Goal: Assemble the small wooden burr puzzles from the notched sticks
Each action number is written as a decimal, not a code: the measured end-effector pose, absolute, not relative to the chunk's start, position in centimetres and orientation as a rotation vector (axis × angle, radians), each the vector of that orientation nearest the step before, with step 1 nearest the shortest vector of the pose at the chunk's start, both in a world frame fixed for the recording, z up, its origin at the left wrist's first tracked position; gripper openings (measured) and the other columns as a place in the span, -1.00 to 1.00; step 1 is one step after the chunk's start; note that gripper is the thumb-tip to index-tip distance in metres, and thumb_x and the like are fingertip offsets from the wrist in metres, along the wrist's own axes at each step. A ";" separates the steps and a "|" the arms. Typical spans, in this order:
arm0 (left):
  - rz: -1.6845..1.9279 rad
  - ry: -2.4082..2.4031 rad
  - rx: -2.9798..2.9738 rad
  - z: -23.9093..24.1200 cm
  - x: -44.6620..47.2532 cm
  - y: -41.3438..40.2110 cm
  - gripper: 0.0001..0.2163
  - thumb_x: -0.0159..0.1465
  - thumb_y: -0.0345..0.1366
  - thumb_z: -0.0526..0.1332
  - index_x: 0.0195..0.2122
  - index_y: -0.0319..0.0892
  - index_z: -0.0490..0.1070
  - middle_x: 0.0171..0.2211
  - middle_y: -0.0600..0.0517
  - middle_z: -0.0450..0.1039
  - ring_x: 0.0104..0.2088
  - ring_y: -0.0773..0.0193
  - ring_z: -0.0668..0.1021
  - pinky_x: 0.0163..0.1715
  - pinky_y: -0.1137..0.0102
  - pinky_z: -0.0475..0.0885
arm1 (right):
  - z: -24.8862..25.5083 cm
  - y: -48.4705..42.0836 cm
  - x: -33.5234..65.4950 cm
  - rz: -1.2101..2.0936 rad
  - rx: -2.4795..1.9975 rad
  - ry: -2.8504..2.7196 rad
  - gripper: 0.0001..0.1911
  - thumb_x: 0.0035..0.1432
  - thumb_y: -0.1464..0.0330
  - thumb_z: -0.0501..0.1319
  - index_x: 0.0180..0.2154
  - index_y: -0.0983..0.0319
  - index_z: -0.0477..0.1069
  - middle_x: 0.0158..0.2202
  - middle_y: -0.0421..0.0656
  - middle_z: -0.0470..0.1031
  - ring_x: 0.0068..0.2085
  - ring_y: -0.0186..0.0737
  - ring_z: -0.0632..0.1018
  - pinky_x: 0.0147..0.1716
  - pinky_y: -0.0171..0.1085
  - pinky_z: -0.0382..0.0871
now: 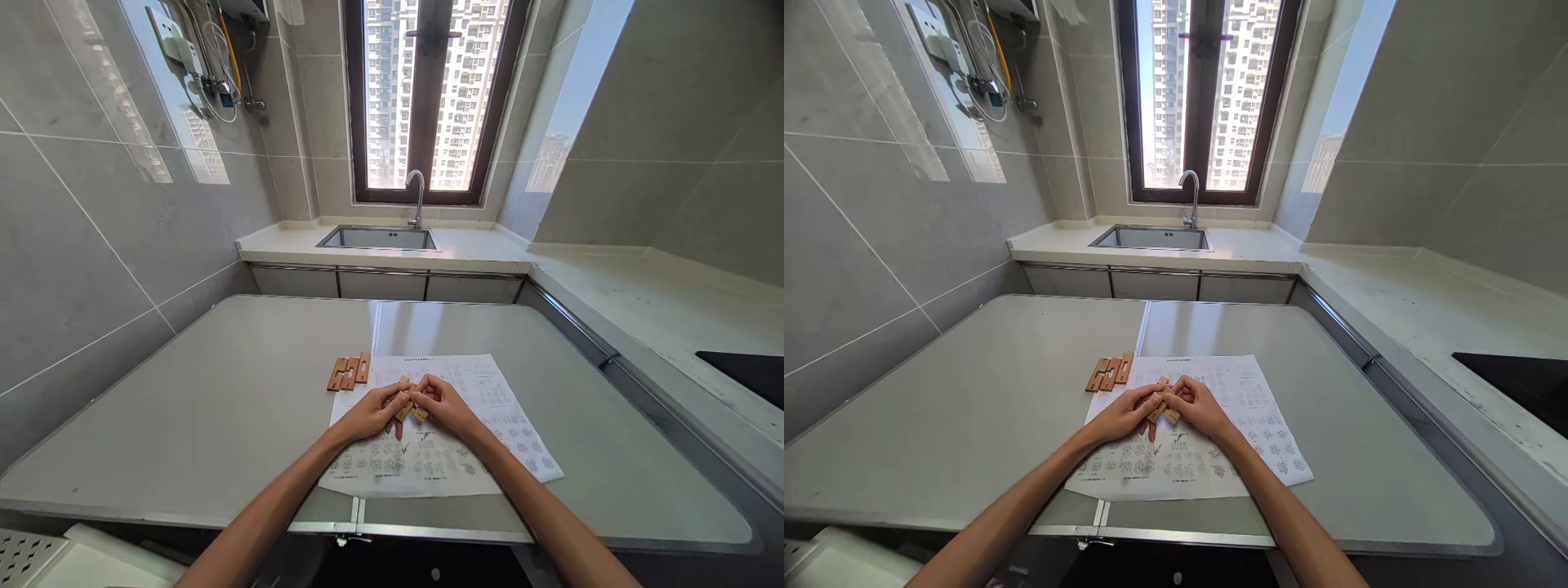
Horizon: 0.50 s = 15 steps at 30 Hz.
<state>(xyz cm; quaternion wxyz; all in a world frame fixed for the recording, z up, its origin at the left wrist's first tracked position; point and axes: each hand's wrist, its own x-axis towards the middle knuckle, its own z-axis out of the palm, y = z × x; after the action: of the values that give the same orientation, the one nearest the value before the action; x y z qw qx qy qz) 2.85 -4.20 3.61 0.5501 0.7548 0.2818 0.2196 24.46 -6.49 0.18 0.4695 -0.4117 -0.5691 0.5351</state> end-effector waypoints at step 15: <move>0.475 0.653 1.760 3.0 2.7 -3.9 -0.32 0.46 0.04 0.15 0.47 -0.26 0.12 -0.45 0.00 0.58 -0.52 0.33 0.53 -0.45 0.49 0.31 | 0.2 -6.6 24.5 1.251 -1.022 -1.438 -0.55 0.19 -0.05 0.36 -0.37 0.17 0.33 -0.55 -0.32 0.33 -0.53 -0.35 0.27 -0.52 -0.33 0.07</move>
<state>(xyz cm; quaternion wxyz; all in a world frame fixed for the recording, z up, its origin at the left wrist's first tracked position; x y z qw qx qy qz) 2.67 -3.89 3.03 0.5666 0.7490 0.2777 0.2022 24.47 -6.63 0.16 0.4700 -0.4170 -0.5870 0.5105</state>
